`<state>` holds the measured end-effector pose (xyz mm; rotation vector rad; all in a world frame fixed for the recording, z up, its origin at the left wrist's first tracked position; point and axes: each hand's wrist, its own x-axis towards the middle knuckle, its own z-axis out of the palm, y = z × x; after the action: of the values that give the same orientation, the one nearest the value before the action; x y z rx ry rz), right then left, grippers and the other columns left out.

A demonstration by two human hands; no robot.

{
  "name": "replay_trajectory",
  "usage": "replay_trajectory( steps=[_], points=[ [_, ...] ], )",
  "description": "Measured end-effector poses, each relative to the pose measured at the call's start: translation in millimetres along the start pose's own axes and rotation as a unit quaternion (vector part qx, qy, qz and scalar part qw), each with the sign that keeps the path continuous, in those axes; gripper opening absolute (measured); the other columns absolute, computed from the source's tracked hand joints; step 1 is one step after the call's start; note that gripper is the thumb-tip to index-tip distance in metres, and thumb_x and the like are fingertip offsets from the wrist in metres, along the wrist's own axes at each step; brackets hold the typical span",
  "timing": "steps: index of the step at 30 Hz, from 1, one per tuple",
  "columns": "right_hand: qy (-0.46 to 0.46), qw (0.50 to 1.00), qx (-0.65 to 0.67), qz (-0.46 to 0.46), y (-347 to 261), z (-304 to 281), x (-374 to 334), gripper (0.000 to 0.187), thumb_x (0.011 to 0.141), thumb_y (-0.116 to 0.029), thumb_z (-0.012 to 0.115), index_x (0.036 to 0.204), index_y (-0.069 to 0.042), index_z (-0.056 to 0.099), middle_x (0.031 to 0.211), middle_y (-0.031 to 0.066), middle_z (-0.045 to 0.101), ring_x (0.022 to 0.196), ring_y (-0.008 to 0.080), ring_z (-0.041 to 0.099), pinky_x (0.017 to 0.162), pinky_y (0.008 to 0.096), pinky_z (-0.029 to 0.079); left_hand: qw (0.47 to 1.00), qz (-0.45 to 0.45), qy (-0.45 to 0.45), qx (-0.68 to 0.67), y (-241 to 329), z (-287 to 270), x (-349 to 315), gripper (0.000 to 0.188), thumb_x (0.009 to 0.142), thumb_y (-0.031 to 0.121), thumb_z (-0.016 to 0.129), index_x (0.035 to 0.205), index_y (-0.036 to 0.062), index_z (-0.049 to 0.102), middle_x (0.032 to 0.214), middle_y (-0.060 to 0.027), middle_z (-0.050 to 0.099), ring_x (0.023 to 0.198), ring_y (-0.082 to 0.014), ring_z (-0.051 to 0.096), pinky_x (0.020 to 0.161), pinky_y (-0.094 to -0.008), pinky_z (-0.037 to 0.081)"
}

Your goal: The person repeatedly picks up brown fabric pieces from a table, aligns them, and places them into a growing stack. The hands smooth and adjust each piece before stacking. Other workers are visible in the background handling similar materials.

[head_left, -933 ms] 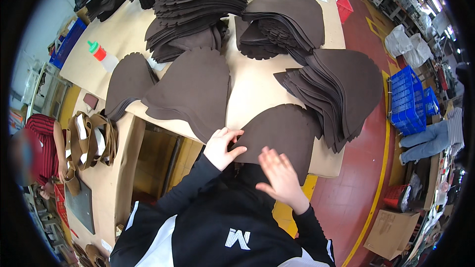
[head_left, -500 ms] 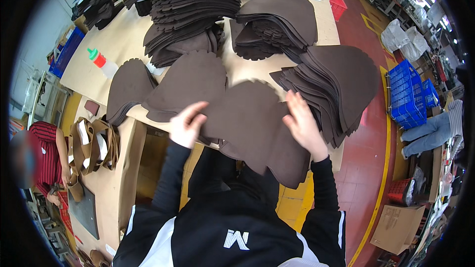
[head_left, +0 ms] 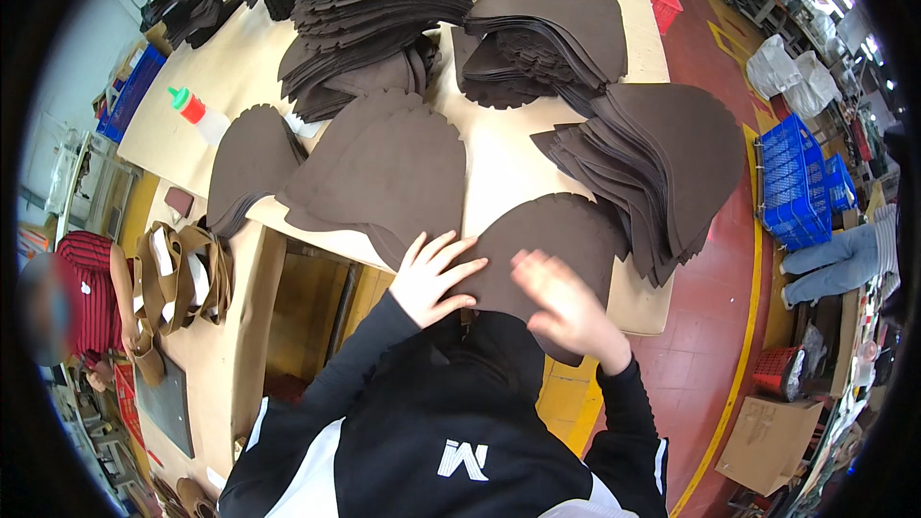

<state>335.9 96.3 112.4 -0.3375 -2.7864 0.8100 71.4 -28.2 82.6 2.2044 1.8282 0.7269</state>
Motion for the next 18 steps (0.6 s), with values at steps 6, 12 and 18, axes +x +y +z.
replay_trajectory(
  steps=[6,12,18],
  points=[
    [-0.014,0.985,-0.137,0.1,-13.1,21.3,-6.8,0.081,0.091,-0.053,0.06,0.152,-0.004,0.039,0.161,0.018,0.033,0.148,0.0334,0.033,0.121,0.0523,0.022,0.995,-0.015,0.073,0.074,-52.3,-1.2,-6.3,0.029,0.083,0.038,0.074,0.092,0.0142,0.062,0.13,-0.0067,0.06,0.135,-0.037,0.046,0.113,-0.0653,0.026],
    [-0.14,0.957,0.246,-0.062,-21.0,24.3,-6.4,0.074,0.099,-0.053,0.052,0.156,-0.009,0.036,0.165,0.0127,0.027,0.151,0.0325,0.028,0.122,0.0491,0.021,0.995,-0.069,0.066,0.03,-47.7,-25.6,-11.6,0.024,0.087,0.026,0.07,0.106,0.011,0.067,0.128,-0.0077,0.062,0.133,-0.0334,0.049,0.114,-0.0606,0.027],
    [0.066,0.948,-0.24,0.201,30.1,9.8,16.5,0.084,0.092,-0.049,0.062,0.152,0.005,0.035,0.16,0.0234,0.031,0.149,0.0353,0.031,0.122,0.052,0.022,0.994,-0.093,0.061,0.013,11.9,26.4,0.6,0.054,0.089,0.037,0.07,0.131,0.0038,0.06,0.142,-0.0149,0.053,0.138,-0.0369,0.045,0.114,-0.0595,0.031]
  ],
)
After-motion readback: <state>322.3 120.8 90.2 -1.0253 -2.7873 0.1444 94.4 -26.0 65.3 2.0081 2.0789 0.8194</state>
